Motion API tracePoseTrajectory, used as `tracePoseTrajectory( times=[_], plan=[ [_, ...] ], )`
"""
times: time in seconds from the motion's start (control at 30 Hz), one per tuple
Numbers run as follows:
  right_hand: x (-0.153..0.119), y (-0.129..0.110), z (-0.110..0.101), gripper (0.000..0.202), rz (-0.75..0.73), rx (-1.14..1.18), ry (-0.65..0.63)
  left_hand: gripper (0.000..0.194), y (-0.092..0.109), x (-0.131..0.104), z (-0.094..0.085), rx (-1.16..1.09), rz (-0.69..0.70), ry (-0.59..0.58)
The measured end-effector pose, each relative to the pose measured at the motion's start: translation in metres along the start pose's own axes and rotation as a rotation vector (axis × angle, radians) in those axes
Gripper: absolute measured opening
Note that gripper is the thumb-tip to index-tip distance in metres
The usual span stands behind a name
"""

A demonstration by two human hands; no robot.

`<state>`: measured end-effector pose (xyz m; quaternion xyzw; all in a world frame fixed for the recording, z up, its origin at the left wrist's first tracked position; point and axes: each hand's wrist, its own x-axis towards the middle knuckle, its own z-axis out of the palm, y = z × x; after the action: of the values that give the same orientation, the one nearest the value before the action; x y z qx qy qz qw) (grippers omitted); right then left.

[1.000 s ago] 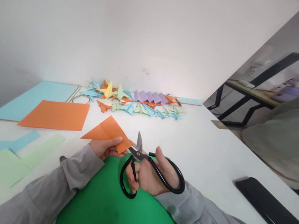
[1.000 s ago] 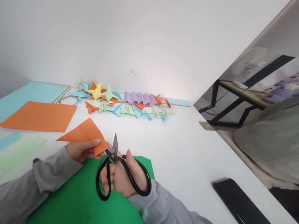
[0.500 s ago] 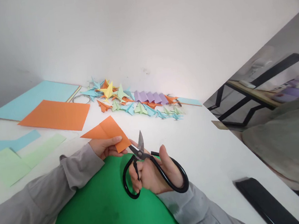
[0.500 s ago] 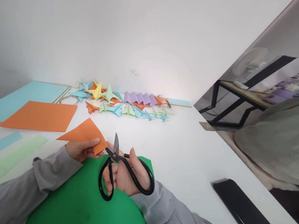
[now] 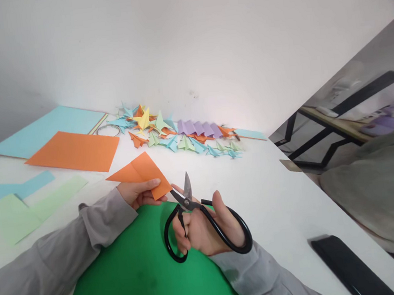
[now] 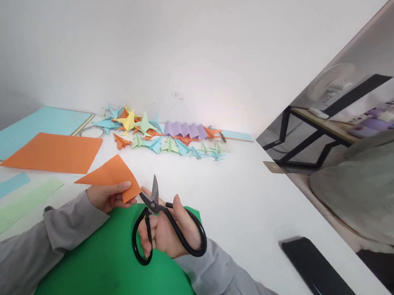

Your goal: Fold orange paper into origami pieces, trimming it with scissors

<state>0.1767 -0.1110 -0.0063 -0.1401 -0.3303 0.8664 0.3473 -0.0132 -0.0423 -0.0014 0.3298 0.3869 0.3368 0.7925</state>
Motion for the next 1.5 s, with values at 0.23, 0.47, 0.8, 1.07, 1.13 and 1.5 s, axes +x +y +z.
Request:
tracePoseTrajectory(
  times=[0.23,0.47,0.8,1.07,1.13,1.5],
  plan=[
    [0.001,0.001,0.002,0.086,0.026,-0.025,0.01,0.017,0.002,-0.004,0.007,0.063,0.022,-0.045],
    [0.006,0.006,0.004,0.089,0.034,-0.028,0.047,0.027,-0.003,-0.003,0.007,0.137,0.062,-0.2],
    [0.008,0.007,0.009,0.087,-0.047,-0.007,0.069,0.02,0.004,-0.008,0.013,0.139,0.039,-0.134],
    [0.007,0.005,0.012,0.093,-0.04,-0.031,0.096,0.02,0.007,-0.01,0.016,0.155,0.013,-0.11],
    [0.006,0.003,0.016,0.092,-0.036,-0.041,0.115,0.02,0.008,-0.012,0.016,0.148,0.007,-0.104],
    [0.004,0.001,0.014,0.093,-0.005,-0.073,0.123,0.018,0.009,-0.012,0.015,0.139,0.017,-0.099]
  ],
)
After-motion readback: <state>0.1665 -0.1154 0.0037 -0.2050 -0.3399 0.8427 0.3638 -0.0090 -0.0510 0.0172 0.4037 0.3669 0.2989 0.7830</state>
